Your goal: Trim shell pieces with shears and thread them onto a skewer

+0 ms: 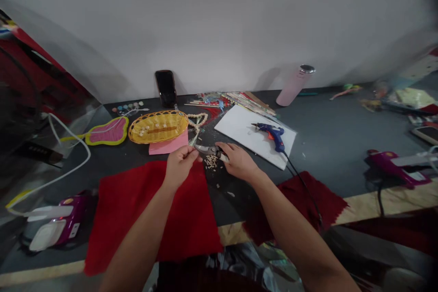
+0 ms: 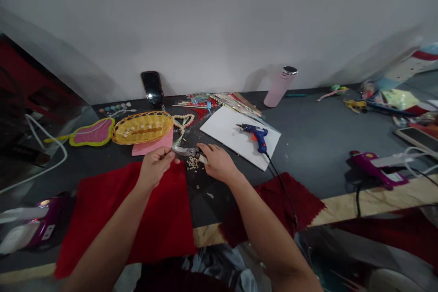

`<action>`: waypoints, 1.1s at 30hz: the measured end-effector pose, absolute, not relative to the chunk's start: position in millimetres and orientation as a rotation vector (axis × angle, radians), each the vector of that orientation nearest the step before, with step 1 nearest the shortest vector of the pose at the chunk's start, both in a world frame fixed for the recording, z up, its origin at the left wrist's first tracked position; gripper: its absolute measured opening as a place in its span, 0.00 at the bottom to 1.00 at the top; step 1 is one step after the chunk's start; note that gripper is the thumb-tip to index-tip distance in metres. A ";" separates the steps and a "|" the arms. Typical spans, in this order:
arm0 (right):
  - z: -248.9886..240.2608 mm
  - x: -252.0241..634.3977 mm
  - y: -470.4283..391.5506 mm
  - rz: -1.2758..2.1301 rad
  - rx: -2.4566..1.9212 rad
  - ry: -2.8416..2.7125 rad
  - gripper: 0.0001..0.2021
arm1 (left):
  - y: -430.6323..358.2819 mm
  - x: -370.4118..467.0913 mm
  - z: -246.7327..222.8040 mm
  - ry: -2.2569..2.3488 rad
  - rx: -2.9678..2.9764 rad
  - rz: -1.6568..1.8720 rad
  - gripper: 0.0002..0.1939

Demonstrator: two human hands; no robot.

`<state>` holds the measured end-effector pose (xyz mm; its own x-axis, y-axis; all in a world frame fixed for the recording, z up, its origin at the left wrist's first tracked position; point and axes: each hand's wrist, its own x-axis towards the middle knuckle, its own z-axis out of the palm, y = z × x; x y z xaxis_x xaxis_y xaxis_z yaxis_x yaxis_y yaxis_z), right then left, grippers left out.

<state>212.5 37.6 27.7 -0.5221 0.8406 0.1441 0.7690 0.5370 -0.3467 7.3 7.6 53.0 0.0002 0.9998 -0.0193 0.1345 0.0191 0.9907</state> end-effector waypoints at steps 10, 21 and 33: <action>30.7 217.5 39.5 0.430 -1.242 -2.500 0.28 | 9.8 -1.5 57.3 1.024 1.012 0.958 0.11; 35.4 209.2 31.4 0.366 -1.495 -2.467 0.24 | 12.5 1.1 53.7 1.125 1.089 1.090 0.10; 27.2 210.7 34.8 0.309 -1.481 -2.409 0.21 | 14.1 6.1 46.3 1.272 1.286 1.144 0.09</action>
